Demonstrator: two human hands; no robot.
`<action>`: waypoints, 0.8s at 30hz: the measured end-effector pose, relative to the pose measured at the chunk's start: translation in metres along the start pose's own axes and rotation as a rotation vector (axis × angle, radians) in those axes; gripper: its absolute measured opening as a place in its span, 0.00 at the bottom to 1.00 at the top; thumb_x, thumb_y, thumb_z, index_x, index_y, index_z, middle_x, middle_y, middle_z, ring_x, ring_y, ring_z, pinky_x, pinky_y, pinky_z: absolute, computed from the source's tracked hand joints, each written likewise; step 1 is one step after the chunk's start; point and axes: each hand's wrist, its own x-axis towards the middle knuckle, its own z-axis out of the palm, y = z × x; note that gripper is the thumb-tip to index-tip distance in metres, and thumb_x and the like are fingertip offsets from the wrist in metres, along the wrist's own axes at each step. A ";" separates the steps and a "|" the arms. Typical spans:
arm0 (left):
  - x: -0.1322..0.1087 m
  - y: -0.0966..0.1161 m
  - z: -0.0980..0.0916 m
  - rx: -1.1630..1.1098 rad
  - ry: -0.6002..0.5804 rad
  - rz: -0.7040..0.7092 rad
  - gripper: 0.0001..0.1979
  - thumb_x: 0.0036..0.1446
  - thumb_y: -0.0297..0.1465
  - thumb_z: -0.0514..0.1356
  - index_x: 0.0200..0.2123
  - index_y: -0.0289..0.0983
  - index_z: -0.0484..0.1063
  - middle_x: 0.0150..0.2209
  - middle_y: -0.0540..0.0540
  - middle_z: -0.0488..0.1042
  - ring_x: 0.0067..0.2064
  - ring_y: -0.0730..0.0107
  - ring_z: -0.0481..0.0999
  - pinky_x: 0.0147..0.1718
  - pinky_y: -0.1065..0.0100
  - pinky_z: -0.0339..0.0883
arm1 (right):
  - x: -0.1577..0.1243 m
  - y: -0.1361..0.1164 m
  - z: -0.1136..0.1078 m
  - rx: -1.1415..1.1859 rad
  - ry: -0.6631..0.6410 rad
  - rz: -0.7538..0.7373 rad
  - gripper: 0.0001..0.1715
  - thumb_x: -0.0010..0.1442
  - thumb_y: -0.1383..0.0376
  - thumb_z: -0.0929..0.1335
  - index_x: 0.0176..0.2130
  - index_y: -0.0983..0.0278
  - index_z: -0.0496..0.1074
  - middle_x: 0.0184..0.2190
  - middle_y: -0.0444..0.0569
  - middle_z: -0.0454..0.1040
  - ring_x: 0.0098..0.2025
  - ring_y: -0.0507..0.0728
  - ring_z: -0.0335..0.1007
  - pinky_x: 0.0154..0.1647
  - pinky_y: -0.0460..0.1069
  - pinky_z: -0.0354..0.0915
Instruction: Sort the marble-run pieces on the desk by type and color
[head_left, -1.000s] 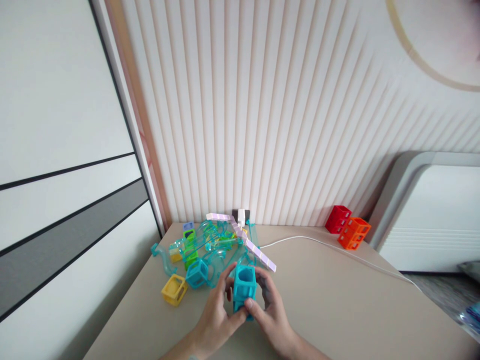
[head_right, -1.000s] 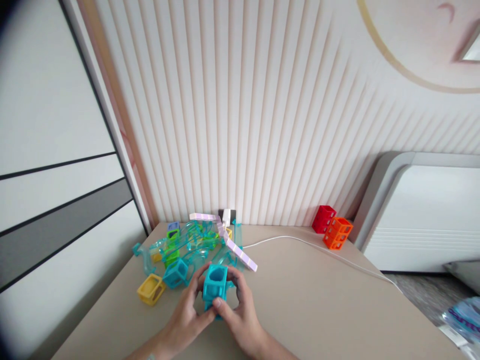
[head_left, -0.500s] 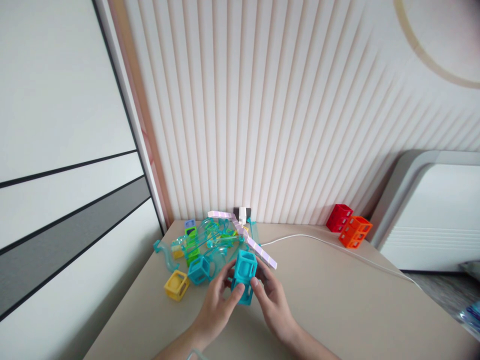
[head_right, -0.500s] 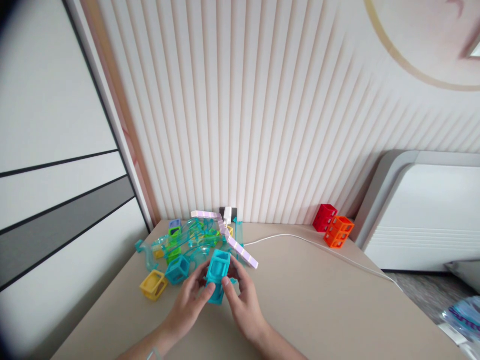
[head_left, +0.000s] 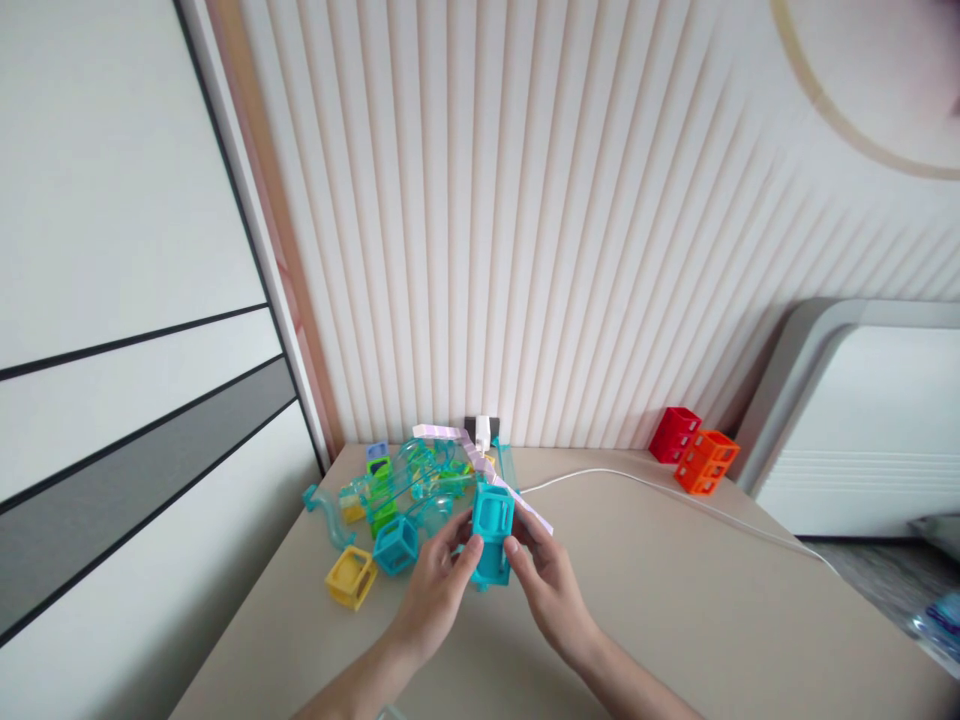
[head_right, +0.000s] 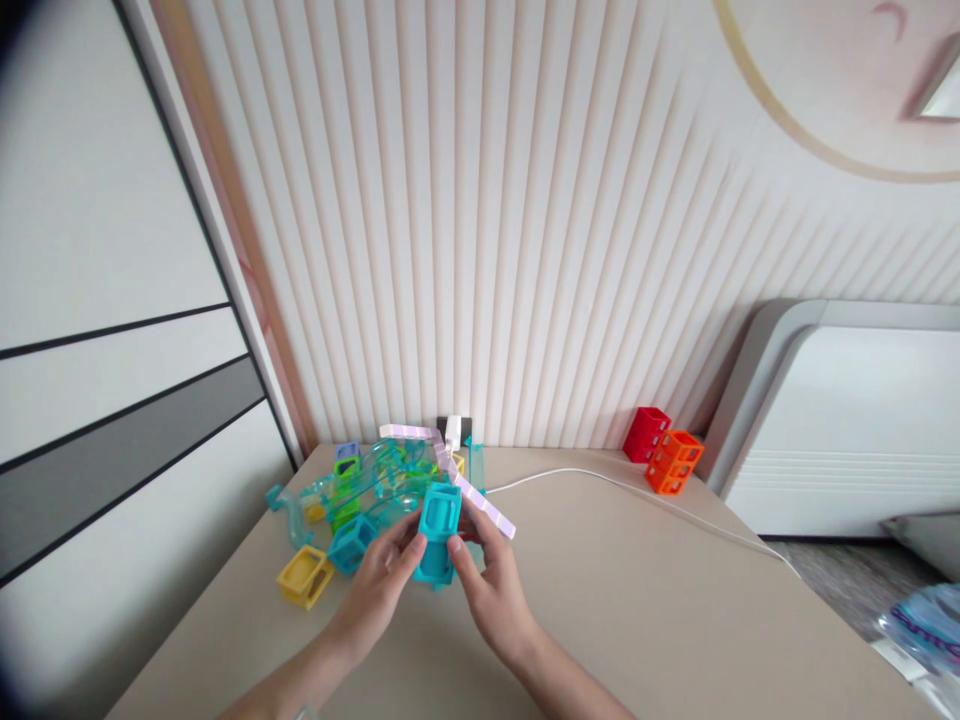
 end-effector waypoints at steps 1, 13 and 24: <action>0.005 0.002 0.000 0.007 0.024 -0.006 0.25 0.61 0.51 0.61 0.53 0.40 0.78 0.51 0.41 0.80 0.52 0.53 0.78 0.52 0.59 0.71 | 0.005 -0.004 0.000 0.003 0.005 0.005 0.31 0.67 0.50 0.69 0.64 0.58 0.69 0.58 0.54 0.77 0.56 0.65 0.75 0.59 0.60 0.70; 0.078 0.062 0.010 -0.553 -0.088 0.087 0.17 0.59 0.41 0.68 0.46 0.40 0.73 0.41 0.48 0.80 0.41 0.68 0.79 0.41 0.69 0.71 | 0.084 -0.062 0.006 -0.129 0.112 -0.253 0.19 0.70 0.55 0.66 0.57 0.55 0.77 0.56 0.50 0.78 0.61 0.65 0.72 0.63 0.59 0.66; 0.051 0.094 -0.044 -0.137 -0.473 0.259 0.13 0.61 0.30 0.68 0.49 0.41 0.76 0.62 0.40 0.71 0.63 0.54 0.70 0.57 0.61 0.68 | 0.052 -0.092 -0.023 -0.425 -0.141 -0.669 0.24 0.68 0.74 0.66 0.58 0.55 0.75 0.55 0.55 0.77 0.53 0.58 0.77 0.50 0.48 0.72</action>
